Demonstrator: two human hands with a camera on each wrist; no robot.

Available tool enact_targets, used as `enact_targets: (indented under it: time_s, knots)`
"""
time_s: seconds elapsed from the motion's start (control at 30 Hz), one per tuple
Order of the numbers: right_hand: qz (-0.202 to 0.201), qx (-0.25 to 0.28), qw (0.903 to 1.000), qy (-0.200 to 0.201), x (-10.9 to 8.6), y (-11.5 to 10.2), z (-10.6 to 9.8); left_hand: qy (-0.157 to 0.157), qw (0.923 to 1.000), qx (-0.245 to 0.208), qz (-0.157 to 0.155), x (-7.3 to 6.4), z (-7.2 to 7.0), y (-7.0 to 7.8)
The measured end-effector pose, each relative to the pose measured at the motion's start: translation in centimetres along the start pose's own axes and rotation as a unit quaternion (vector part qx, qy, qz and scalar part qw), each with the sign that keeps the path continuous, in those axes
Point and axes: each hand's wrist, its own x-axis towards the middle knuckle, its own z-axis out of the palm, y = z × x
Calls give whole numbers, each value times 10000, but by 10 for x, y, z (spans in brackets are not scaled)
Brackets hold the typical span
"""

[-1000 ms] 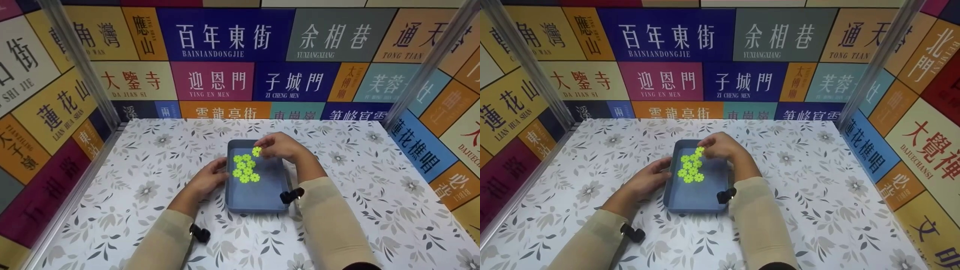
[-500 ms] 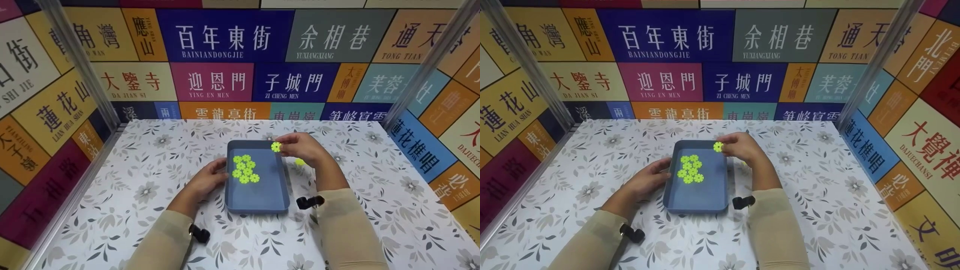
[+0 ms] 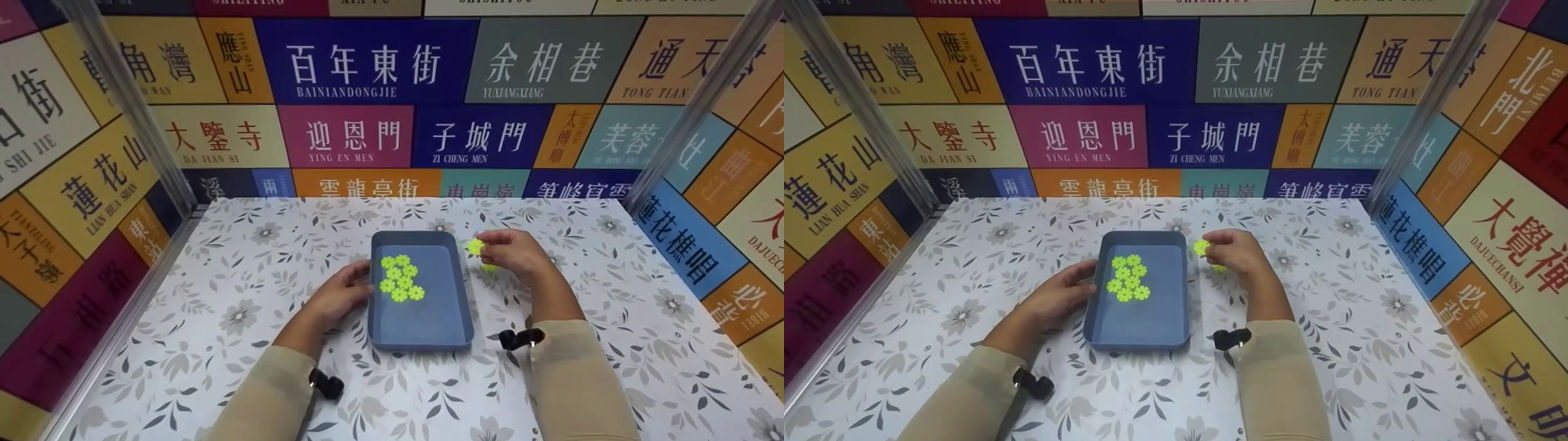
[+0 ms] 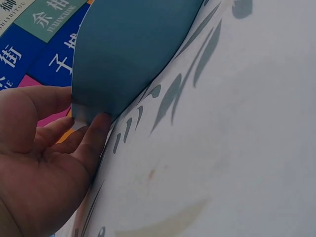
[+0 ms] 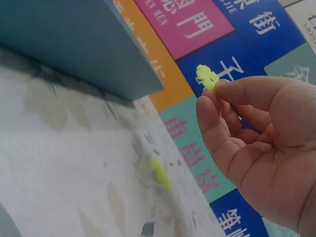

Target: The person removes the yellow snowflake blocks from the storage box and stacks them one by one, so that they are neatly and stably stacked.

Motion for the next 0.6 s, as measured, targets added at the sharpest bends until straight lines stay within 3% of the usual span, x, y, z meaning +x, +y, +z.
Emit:
enact_targets:
  time_s: [0.3, 0.6]
  knots:
    - [163, -34, 9994, 315, 8, 29, -17, -24, 9999, -140, -16, 0, -1, -2]
    - [459, 256, 9976, 449, 10, 41, -26, -24, 9998, -158, -109, 0, -1, -3]
